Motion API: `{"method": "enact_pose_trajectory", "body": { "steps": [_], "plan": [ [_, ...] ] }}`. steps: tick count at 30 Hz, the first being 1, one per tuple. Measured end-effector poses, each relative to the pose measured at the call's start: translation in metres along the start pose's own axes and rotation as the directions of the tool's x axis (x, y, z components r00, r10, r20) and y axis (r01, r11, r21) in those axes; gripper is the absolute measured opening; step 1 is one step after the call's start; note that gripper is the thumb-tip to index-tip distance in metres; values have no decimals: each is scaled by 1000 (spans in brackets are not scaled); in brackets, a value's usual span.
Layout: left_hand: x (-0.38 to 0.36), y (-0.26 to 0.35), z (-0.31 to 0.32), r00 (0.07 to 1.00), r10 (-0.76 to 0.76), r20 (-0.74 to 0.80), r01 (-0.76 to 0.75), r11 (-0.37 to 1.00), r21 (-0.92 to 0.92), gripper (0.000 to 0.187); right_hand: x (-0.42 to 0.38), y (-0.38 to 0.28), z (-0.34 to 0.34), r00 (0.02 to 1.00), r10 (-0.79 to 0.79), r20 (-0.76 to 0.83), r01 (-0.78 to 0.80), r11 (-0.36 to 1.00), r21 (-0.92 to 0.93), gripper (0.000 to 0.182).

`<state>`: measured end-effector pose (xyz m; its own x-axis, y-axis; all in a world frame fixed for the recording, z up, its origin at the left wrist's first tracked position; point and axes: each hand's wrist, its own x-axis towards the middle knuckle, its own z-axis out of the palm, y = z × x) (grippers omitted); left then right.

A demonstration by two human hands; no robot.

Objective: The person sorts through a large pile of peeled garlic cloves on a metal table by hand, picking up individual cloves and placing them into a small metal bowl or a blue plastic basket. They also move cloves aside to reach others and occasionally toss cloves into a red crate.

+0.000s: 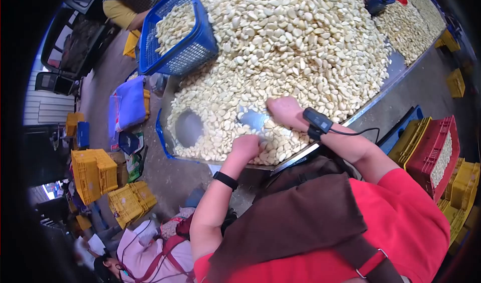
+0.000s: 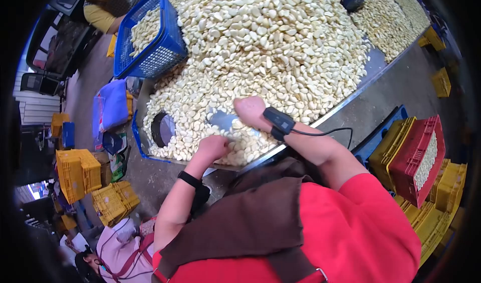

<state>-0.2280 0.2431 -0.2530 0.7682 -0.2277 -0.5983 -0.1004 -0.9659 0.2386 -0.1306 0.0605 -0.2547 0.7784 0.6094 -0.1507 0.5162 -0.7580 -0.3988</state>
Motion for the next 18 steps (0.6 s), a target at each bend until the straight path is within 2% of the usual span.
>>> {"method": "enact_pose_trajectory", "body": {
  "steps": [1, 2, 4, 5, 6, 7, 8, 9, 10, 11, 12, 13, 14, 16, 17, 18],
  "plan": [
    [-3, -7, 4, 993, -45, 108, 31, 991, 127, 20, -1, 2, 3, 1000, 20, 13, -20, 1000, 12, 12],
    [-6, -19, 5, 993, -54, 108, 41, 992, 122, 20, -1, 3, 7, 1000, 18, -21, -17, 999, 37, 11],
    [-19, -42, -12, 963, -60, 262, 67, 998, -18, 20, 3, 1, 10, 1000, 11, -22, -10, 1000, 27, 10],
    [-22, -50, -21, 985, -134, 105, 145, 983, -115, 19, 5, -1, 12, 999, 14, -32, -14, 1000, 19, 10],
    [-18, -51, -30, 966, -244, -90, 233, 965, -121, 18, 8, -5, 10, 998, 51, -40, -50, 998, 31, 9],
    [-13, -53, -37, 897, -341, -282, 312, 939, -143, 18, 7, -7, 6, 998, 51, -42, -50, 998, 35, 9],
    [-8, -52, -41, 897, -339, -284, 311, 940, -139, 18, 5, -5, -1, 997, 71, 30, -75, 979, 190, 7],
    [0, -49, -45, 895, -285, -343, 183, 936, -299, 18, 4, -4, -11, 992, 79, 102, -109, 936, 335, 7],
    [7, -42, -46, 882, -240, -406, 39, 895, -444, 18, 3, 7, -16, 938, 139, 317, -330, 632, 701, 7],
    [15, -30, -44, 888, -218, -404, 23, 900, -436, 19, -5, 26, -20, 942, -19, 336, -330, 138, 934, 10],
    [22, -16, -42, 883, -194, -428, -42, 874, -484, 19, -18, 31, -34, 954, -133, 268, -292, -218, 931, 12],
    [29, -3, -39, 875, -172, -452, -108, 841, -530, 18, -28, 31, -51, 964, -212, 161, -254, -547, 797, 14],
    [37, 7, -38, 879, -163, -449, -115, 840, -531, 18, -31, 31, -58, 966, -202, 163, -249, -548, 799, 14],
    [60, 19, -35, 843, -137, -520, -106, 906, -410, 19, -34, 33, -67, 971, 50, 233, -195, -395, 898, 14],
    [72, 14, -33, 845, -129, -519, -113, 905, -409, 19, -33, 41, -66, 971, 58, 231, -191, -394, 899, 14],
    [86, -2, -28, 814, -158, -559, -31, 949, -313, 19, -30, 53, -63, 957, 113, 269, -245, -188, 951, 15]
  ]
}}
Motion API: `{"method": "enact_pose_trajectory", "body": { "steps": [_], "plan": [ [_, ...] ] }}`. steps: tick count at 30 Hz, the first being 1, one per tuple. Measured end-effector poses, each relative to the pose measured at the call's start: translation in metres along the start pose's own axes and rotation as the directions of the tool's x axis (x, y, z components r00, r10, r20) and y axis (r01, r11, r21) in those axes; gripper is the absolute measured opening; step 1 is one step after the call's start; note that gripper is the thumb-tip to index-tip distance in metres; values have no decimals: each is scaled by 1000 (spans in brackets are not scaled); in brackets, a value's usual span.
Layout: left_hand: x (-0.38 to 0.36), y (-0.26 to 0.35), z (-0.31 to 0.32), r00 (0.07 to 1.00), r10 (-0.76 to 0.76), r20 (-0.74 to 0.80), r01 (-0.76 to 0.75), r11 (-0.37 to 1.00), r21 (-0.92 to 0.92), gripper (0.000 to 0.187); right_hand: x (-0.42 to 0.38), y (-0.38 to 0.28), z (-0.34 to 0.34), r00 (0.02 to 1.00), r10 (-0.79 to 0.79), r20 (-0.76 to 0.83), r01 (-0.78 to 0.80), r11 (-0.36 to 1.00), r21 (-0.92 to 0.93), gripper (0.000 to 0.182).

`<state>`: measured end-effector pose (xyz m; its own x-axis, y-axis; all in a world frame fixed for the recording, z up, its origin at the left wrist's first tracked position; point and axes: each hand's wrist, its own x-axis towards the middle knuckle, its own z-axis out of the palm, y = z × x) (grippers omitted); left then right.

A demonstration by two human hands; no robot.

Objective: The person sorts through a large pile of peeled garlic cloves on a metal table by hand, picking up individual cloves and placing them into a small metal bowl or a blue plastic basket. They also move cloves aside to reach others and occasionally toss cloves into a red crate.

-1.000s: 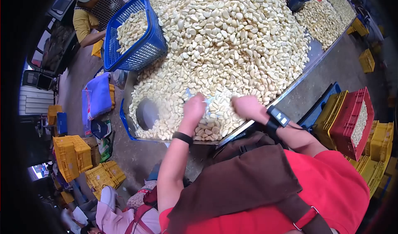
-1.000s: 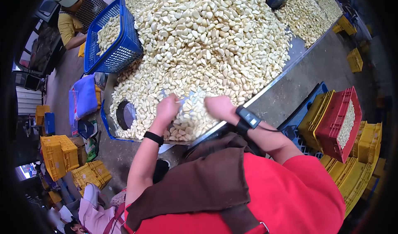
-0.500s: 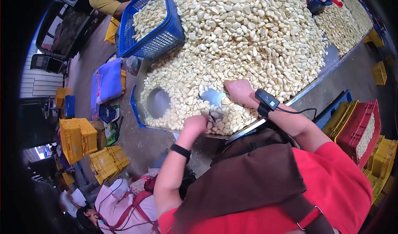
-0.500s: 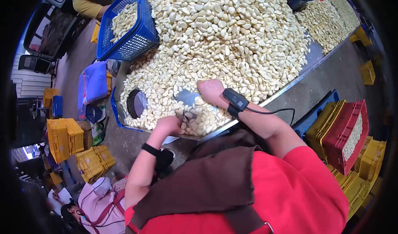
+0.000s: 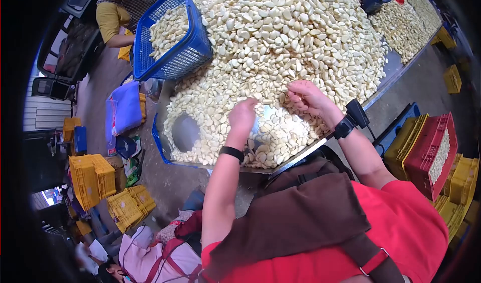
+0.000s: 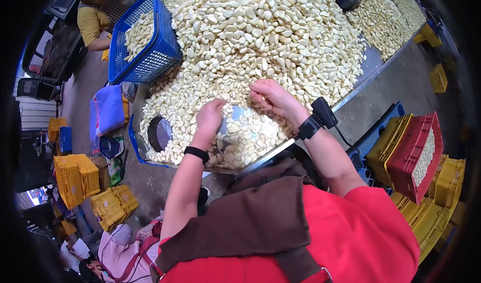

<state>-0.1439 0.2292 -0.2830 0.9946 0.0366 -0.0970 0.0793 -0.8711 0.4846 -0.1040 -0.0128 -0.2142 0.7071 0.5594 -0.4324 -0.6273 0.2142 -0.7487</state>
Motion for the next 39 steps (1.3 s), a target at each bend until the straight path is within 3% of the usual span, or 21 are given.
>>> {"method": "enact_pose_trajectory", "body": {
  "steps": [1, 2, 3, 4, 5, 9, 11, 13, 15, 17, 19, 20, 23, 24, 26, 28, 29, 31, 34, 36, 39],
  "plan": [
    [8, -18, 2, 998, -5, -59, 13, 991, 135, 20, 2, -1, -7, 998, 14, -67, -28, 976, -214, 17],
    [14, -37, -2, 992, -101, -72, 112, 977, 181, 21, -1, -3, -1, 968, -129, -218, -14, 831, -556, 15],
    [19, -54, -10, 976, -196, -90, 211, 951, 223, 23, -5, 3, -7, 966, -133, -224, -14, 832, -554, 15],
    [15, -65, -27, 970, -205, -129, 223, 964, 142, 23, -9, 13, -18, 916, -320, -244, -106, 393, -913, 16],
    [4, -66, -44, 962, -219, -165, 232, 971, 59, 24, -15, 21, -24, 865, -478, -154, -258, -160, -953, 18],
    [-22, -6, -63, 990, -131, 51, 131, 991, 7, 27, -21, 65, 7, 972, -120, -203, -218, -130, -967, 33],
    [-45, 6, -28, 959, 191, 209, -155, 972, -178, 32, -19, 86, 31, 985, -128, -114, -127, -100, -987, 49],
    [-54, 4, -29, 931, 3, 366, -25, 998, 56, 34, -1, 118, 49, 997, -80, -11, -15, -57, -998, 58],
    [-47, -30, -43, 943, -201, 265, 157, 971, 180, 31, -6, 105, 80, 983, 106, 148, 157, -88, -984, 58],
    [-49, -57, -68, 921, -306, 240, 209, 910, 358, 29, -1, 81, 78, 982, -52, 181, 182, 11, -983, 37],
    [-58, -35, -83, 941, -251, 226, 189, 946, 265, 29, 24, 57, 53, 924, -381, -18, -18, 4, -1000, 15],
    [-66, -23, -72, 958, -125, 260, 93, 987, 131, 27, 21, 40, 43, 870, -492, 18, 2, -34, -999, 11],
    [-85, 33, -41, 859, 203, 470, -182, 979, -92, 21, 38, 35, 19, 898, -427, 106, 33, -175, -984, 11],
    [-89, 27, -36, 864, 197, 463, -174, 980, -93, 21, 39, 33, 20, 919, -384, 86, 9, -197, -980, 12],
    [-98, 9, -23, 854, 134, 503, -258, 948, 185, 19, 36, 32, 23, 946, -321, 44, -19, -192, -981, 14],
    [-83, -7, -57, 744, -136, 654, -160, 914, 373, 19, 35, 35, 19, 944, -328, 28, -28, -166, -986, 13],
    [-87, -40, -55, 850, -155, 503, -99, 892, 441, 16, 35, 35, 17, 943, -333, 10, -41, -148, -988, 13],
    [-72, -56, -78, 823, -314, 473, -6, 829, 559, 16, 34, 25, 23, 956, -293, -33, -67, -106, -992, 13],
    [-48, -30, -81, 987, -145, 66, 118, 942, 315, 17, 37, 27, 24, 962, -268, -58, -79, -67, -995, 14],
    [-33, -1, -57, 997, -75, 31, 73, 994, 82, 16, 47, 32, 23, 963, -267, -30, -74, -157, -985, 15],
    [-23, 9, -14, 993, 90, 73, -99, 986, 132, 13, 46, 30, 27, 962, -239, -129, -140, -31, -990, 17]
  ]
}}
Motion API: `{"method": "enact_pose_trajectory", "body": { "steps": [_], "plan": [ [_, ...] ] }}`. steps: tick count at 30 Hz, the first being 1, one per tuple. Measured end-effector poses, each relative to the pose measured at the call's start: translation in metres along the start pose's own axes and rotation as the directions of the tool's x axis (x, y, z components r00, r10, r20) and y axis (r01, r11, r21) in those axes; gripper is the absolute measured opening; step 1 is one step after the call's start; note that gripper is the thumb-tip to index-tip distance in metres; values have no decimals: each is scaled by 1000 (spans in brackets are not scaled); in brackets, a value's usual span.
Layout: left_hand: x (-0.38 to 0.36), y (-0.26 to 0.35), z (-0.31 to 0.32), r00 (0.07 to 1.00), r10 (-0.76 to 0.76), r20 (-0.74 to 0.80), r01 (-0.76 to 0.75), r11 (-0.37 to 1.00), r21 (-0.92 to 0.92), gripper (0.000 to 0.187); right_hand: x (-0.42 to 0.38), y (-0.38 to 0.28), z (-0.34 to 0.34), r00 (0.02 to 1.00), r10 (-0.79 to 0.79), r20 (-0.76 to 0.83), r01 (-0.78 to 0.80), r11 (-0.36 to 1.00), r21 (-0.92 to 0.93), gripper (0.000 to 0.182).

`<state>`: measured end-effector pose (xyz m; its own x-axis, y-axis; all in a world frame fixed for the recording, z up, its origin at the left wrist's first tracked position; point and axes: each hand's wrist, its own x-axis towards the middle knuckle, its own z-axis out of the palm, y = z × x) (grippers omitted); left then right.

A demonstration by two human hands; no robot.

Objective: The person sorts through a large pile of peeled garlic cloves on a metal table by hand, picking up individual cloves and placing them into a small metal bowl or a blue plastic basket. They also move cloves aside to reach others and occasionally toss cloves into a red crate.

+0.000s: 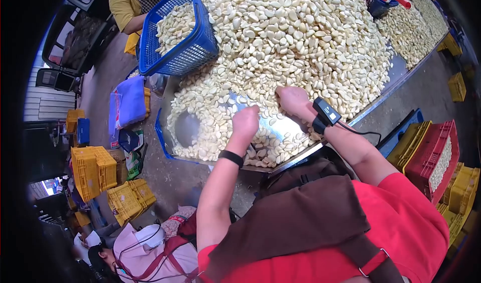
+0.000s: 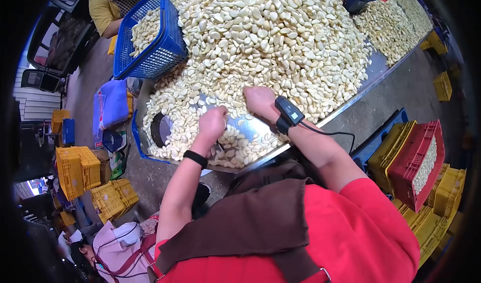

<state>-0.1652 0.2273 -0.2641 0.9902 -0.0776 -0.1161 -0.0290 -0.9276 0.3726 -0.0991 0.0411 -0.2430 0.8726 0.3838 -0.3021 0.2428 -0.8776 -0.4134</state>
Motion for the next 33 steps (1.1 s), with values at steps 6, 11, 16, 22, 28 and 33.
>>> {"method": "enact_pose_trajectory", "body": {
  "steps": [6, 11, 16, 22, 28, 33],
  "plan": [
    [2, -1, 19, 995, 94, -29, -92, 993, 73, 6, -26, 25, 3, 999, 40, 4, -40, 976, 214, 17],
    [11, 3, 24, 998, 6, 64, -15, 990, 143, 10, -14, 18, 8, 997, -14, -77, 24, 991, 132, 14],
    [-4, -21, -36, 832, 227, 506, 554, -297, -778, 9, -2, 2, 12, 995, -48, 82, 51, 998, -27, 11],
    [-8, -11, -74, 939, 109, 325, 339, -440, -832, 17, -4, -13, 13, 991, -137, -9, 135, 986, -97, 15],
    [44, 9, -49, 919, -194, 342, 346, -13, -938, 13, -1, -10, 28, 976, -205, -72, 204, 979, -17, 14],
    [79, 18, 12, 976, -69, -208, -19, 919, -393, 32, -15, 1, -27, 957, -205, 204, -217, -44, 975, 6]
  ]
}}
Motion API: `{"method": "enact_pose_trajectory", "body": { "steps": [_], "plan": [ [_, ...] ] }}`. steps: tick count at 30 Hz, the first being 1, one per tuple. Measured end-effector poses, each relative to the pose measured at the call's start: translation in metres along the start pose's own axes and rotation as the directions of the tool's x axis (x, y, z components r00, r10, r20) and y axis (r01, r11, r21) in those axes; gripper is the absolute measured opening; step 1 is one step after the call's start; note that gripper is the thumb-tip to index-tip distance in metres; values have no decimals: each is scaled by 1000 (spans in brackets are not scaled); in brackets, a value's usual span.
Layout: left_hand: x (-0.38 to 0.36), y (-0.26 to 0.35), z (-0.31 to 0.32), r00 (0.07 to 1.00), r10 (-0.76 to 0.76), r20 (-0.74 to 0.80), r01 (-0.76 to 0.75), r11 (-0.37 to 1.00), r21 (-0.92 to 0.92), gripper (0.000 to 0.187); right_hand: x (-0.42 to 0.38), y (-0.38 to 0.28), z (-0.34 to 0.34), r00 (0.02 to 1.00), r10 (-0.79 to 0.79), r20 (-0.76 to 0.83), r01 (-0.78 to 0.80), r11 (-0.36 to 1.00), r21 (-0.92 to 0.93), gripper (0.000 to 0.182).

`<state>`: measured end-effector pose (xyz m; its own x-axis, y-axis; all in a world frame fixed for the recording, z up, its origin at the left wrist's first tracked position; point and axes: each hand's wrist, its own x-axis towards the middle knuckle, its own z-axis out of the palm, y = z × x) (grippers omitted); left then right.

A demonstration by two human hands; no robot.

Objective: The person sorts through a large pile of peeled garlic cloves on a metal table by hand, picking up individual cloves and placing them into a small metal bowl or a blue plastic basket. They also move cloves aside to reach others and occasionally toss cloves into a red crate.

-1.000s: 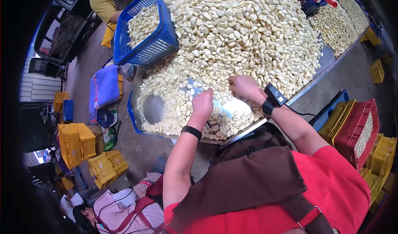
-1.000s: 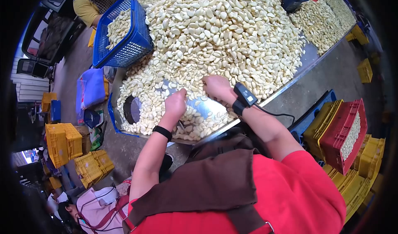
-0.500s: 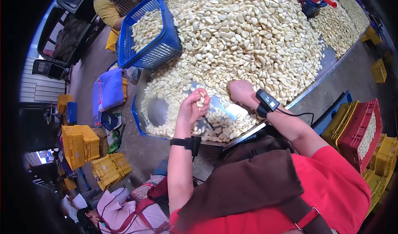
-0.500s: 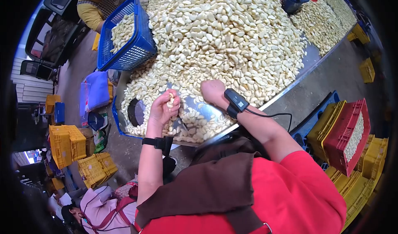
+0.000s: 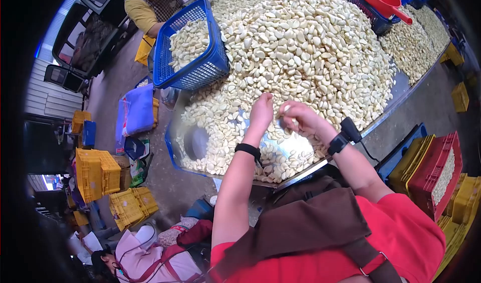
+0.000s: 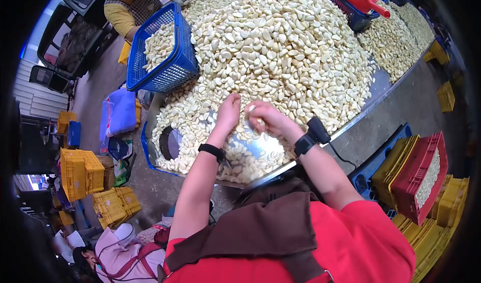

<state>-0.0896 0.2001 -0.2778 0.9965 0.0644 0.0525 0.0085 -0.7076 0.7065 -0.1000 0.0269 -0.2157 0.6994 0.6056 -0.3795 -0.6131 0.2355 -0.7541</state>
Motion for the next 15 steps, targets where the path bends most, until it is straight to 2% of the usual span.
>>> {"method": "enact_pose_trajectory", "body": {
  "steps": [1, 3, 4, 5, 6, 7, 8, 9, 10, 11, 12, 13, 14, 15],
  "plan": [
    [-2, 6, -8, 1000, -3, -4, 3, 1000, -4, 32, -6, -14, 7, 996, -55, -70, 63, 990, 129, 7],
    [-4, 5, -32, 963, -255, 84, 214, 918, 334, 31, 10, -30, -10, 986, -52, -159, 65, 995, 77, 12],
    [-4, -8, -39, 952, -303, 50, 268, 898, 350, 35, 20, -35, -21, 985, -92, -143, 90, 996, -17, 17],
    [-8, -24, -47, 954, -300, -8, 278, 873, 400, 38, 35, -39, -28, 954, -153, -256, 53, 932, -360, 20],
    [-6, -39, -59, 901, -430, -51, 415, 823, 388, 39, 49, -33, -29, 805, -555, -211, 209, 598, -774, 17],
    [-13, -39, -79, 919, -381, -100, 387, 828, 405, 41, 61, -26, -28, 568, -822, 37, 184, 83, -979, 16],
    [-16, -62, -92, 912, -401, -85, 399, 822, 407, 40, 61, -26, -16, 726, -688, -16, -6, 17, -1000, 20],
    [-20, -91, -98, 909, -404, -97, 404, 802, 440, 38, 55, -27, 0, 841, -531, -107, -180, -86, -980, 30],
    [-32, -78, -115, 862, -494, -112, 500, 792, 350, 39, 49, -28, 18, 909, -382, -168, -216, -87, -972, 48],
    [-43, -62, -131, 805, -582, -117, 591, 765, 256, 39, 55, -20, 26, 951, -249, -184, -215, -102, -971, 53],
    [-45, -55, -133, 803, -584, -118, 593, 763, 257, 39, 54, -6, 37, 967, -202, -152, -174, -91, -981, 53],
    [-47, -48, -131, 819, -567, -84, 570, 790, 225, 43, 60, 21, 33, 983, -181, -35, -67, -175, -982, 52],
    [-49, -40, -129, 834, -549, -52, 548, 815, 190, 48, 54, 35, 44, 984, -177, -31, -71, -227, -971, 52],
    [-45, -24, -123, 837, -545, 50, 538, 836, 106, 48, 46, 40, 56, 995, -68, -67, -77, -161, -984, 52]
  ]
}}
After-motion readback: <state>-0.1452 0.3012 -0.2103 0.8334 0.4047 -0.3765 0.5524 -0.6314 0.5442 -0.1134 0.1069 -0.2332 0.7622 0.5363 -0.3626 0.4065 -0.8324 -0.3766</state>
